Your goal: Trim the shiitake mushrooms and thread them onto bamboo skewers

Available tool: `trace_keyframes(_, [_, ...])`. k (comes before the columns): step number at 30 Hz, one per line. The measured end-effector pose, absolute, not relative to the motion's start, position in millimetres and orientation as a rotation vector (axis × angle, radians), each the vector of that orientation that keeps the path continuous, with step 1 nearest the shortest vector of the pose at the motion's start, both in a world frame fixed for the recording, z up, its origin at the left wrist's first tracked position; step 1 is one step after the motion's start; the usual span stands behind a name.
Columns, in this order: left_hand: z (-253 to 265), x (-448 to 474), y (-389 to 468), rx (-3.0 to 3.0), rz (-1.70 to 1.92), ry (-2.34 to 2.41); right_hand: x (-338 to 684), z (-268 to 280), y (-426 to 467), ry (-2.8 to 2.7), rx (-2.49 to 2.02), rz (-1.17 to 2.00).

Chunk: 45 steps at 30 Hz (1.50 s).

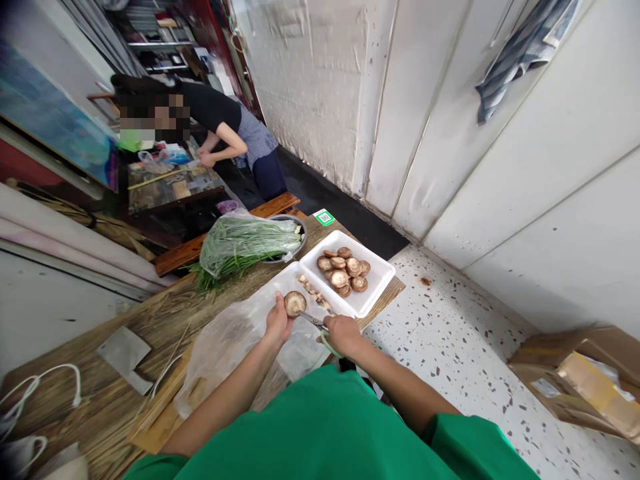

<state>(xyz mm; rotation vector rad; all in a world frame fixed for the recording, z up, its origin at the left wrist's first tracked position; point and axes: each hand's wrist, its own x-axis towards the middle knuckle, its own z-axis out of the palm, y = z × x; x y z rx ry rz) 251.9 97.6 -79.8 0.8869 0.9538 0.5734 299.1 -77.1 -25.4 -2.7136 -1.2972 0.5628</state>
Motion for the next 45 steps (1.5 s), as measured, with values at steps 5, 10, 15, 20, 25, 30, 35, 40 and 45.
trace_keyframes(5, [-72, 250, 108, 0.904, 0.607, 0.952, 306, -32, -90, -1.049, -2.460, 0.555])
trace_keyframes(10, [-66, 249, 95, 0.999, 0.563, 0.794, 302, -51, -52, -0.721, -2.025, 0.309])
trace_keyframes(15, [-66, 243, 83, 1.308, 0.601, 0.665, 298, -54, -18, -0.669, -1.938, 0.273])
trace_keyframes(20, [-59, 234, 81, 1.373, 0.624, 0.666, 292, -55, -13, -0.640, -1.955, 0.288])
trace_keyframes(25, [-58, 227, 81, 1.337, 0.585, 0.651, 291, -55, -11, -0.684, -1.920, 0.282])
trace_keyframes(30, [-56, 224, 84, 1.289, 0.521, 0.649, 295, -54, -11, -0.719, -1.886, 0.349])
trace_keyframes(35, [-56, 224, 81, 1.206, 0.443, 0.670, 300, -58, -11, -0.738, -1.837, 0.440])
trace_keyframes(40, [-54, 219, 81, 1.099, 0.236, 0.636, 304, -64, -14, -0.764, -1.816, 0.490])
trace_keyframes(45, [-48, 215, 90, 0.789, 0.068, 0.488, 306, -53, -22, -0.808, -1.978, 0.232])
